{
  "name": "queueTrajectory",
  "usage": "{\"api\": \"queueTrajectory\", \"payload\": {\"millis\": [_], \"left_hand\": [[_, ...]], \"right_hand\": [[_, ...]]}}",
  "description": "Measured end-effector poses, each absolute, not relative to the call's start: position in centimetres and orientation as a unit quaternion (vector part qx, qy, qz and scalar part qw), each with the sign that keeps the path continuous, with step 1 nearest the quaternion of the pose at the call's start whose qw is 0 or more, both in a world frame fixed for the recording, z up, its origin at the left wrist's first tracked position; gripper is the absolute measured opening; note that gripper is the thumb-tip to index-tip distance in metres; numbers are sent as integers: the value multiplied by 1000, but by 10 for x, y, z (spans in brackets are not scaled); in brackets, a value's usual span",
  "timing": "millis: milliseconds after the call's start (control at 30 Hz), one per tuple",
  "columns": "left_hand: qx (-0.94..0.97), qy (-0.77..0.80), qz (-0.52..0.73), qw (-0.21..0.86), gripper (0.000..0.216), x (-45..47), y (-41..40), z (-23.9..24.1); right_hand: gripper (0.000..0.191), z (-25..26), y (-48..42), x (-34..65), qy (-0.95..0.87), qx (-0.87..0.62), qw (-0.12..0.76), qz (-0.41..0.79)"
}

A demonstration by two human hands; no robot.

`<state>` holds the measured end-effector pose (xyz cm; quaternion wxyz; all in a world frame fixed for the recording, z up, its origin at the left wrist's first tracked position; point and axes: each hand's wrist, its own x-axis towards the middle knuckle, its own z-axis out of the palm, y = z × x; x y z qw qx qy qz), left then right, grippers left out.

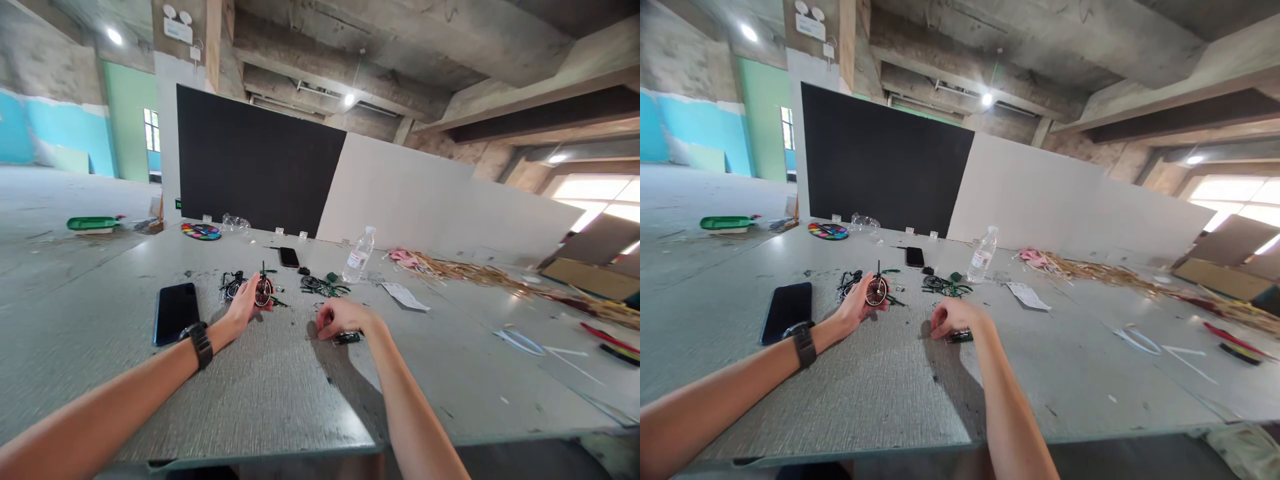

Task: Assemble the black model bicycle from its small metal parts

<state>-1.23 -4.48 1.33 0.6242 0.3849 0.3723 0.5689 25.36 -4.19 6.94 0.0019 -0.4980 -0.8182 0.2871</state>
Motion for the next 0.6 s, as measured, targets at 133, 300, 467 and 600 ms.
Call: {"api": "queueTrajectory", "payload": {"millis": [133, 300, 467, 600], "left_hand": [[385, 364, 573, 625, 29, -12, -46, 15], [381, 342, 578, 635, 27, -11, -48, 16], [379, 325, 567, 655, 26, -10, -50, 17], [371, 323, 575, 654, 27, -10, -50, 17]], "right_hand": [[16, 62, -39, 243, -826, -501, 46, 252], [16, 56, -42, 226, -822, -506, 175, 194], [25, 46, -43, 200, -820, -465, 270, 196], [24, 40, -43, 186, -825, -440, 306, 180]]}}
